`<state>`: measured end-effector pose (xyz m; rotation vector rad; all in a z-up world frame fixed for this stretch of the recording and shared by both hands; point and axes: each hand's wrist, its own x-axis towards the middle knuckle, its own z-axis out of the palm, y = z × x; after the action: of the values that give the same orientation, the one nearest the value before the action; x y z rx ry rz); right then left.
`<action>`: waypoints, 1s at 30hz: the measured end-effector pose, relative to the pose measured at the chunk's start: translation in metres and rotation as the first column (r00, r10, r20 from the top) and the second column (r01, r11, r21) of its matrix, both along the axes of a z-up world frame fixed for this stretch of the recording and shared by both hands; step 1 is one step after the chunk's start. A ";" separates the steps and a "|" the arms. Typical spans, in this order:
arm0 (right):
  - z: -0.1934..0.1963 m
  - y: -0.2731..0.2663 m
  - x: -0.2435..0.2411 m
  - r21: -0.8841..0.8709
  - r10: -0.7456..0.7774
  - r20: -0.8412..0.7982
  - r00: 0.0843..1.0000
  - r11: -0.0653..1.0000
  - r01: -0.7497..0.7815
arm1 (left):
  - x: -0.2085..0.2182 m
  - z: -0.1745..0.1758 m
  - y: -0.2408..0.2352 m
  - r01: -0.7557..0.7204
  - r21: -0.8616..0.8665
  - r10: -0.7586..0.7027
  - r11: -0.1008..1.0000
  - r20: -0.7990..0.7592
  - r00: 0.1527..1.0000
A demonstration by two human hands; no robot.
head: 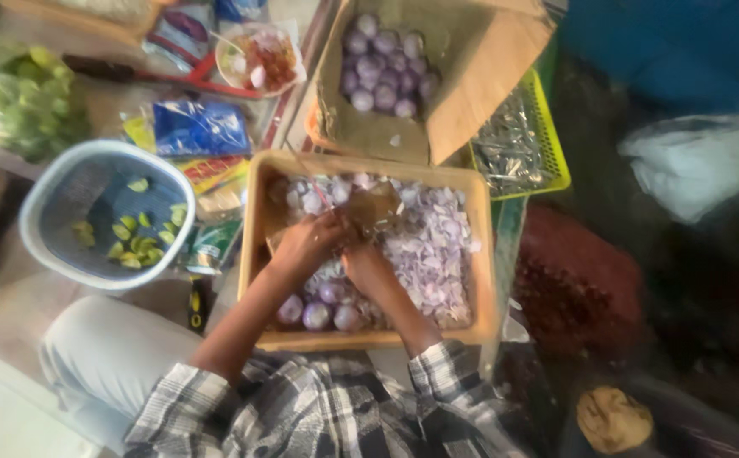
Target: The person chops small red onions by hand using a large knife against a wooden block inside a plastic bin.
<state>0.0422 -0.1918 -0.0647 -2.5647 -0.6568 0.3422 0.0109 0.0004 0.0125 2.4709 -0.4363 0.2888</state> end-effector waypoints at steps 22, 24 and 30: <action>-0.008 0.002 -0.004 0.065 0.069 0.066 0.995 0.995 -0.074 | -0.014 -0.009 0.003 -0.044 -0.109 0.050 0.993 0.056 0.997; -0.005 0.002 -0.002 0.088 0.102 0.159 0.982 0.989 -0.117 | -0.011 -0.008 0.005 -0.035 -0.111 0.039 0.993 0.036 0.999; -0.006 0.000 -0.003 0.099 0.071 0.189 0.979 0.991 -0.091 | -0.011 -0.007 0.009 -0.018 -0.151 0.030 0.988 0.079 0.996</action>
<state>0.0388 -0.1918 -0.0706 -2.4903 -0.8264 0.0910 0.0002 0.0090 0.0055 2.3250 -0.4040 0.4172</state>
